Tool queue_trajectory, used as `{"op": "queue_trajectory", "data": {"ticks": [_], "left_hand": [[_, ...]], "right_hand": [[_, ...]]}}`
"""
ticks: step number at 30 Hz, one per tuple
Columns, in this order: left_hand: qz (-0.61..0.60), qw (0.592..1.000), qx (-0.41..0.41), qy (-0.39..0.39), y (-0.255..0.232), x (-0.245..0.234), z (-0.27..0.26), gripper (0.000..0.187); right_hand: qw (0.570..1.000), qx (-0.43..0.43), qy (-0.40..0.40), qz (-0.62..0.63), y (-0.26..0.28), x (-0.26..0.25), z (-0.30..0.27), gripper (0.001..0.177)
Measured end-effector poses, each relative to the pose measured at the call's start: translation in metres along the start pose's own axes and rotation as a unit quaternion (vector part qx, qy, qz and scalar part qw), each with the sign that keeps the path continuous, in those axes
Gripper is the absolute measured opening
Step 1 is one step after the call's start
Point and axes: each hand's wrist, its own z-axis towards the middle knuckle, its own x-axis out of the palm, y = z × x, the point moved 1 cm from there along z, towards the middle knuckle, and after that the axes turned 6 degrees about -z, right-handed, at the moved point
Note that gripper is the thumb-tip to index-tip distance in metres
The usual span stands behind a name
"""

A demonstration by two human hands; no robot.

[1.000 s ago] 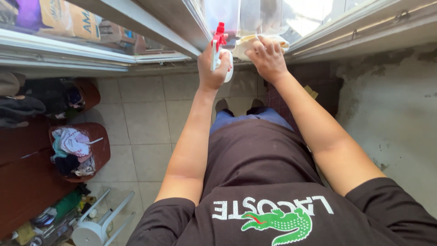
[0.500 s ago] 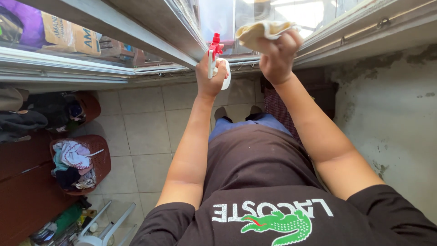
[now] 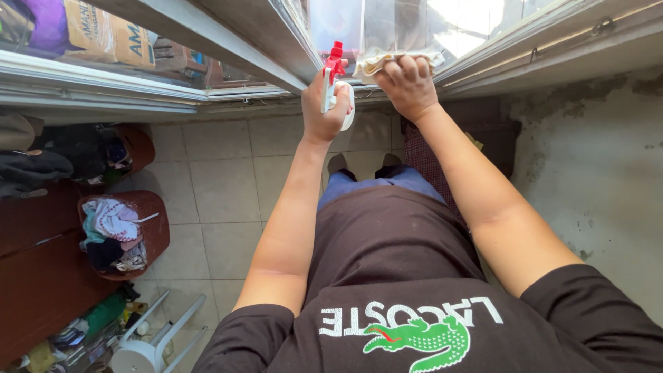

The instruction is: Cleaning a glass window using a spray bottle and a cloth.

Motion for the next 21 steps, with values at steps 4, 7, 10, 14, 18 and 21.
{"op": "queue_trajectory", "data": {"ticks": [4, 7, 10, 14, 18, 21], "left_hand": [[-0.010, 1.000, -0.023, 0.004, -0.009, 0.000, -0.003, 0.043], [-0.004, 1.000, -0.015, 0.007, -0.004, 0.002, -0.004, 0.043], [-0.021, 0.999, -0.027, 0.007, -0.001, 0.002, -0.006, 0.045], [-0.039, 0.999, -0.026, 0.006, 0.005, 0.003, -0.007, 0.042], [-0.043, 0.999, -0.027, -0.008, 0.011, 0.004, -0.007, 0.041], [-0.065, 0.996, -0.058, -0.009, 0.011, 0.005, -0.007, 0.042]], "right_hand": [[1.000, -0.013, 0.025, -0.007, 0.005, -0.002, -0.004, 0.033], [1.000, 0.004, 0.014, 0.026, 0.004, -0.008, -0.004, 0.030], [0.994, 0.040, -0.003, 0.103, 0.006, -0.020, -0.006, 0.025], [0.969, 0.122, -0.145, 0.158, -0.004, -0.043, 0.006, 0.032], [0.942, 0.174, -0.196, 0.209, -0.017, -0.058, 0.031, 0.039], [0.952, 0.154, -0.185, 0.188, -0.015, -0.049, 0.042, 0.036]]}}
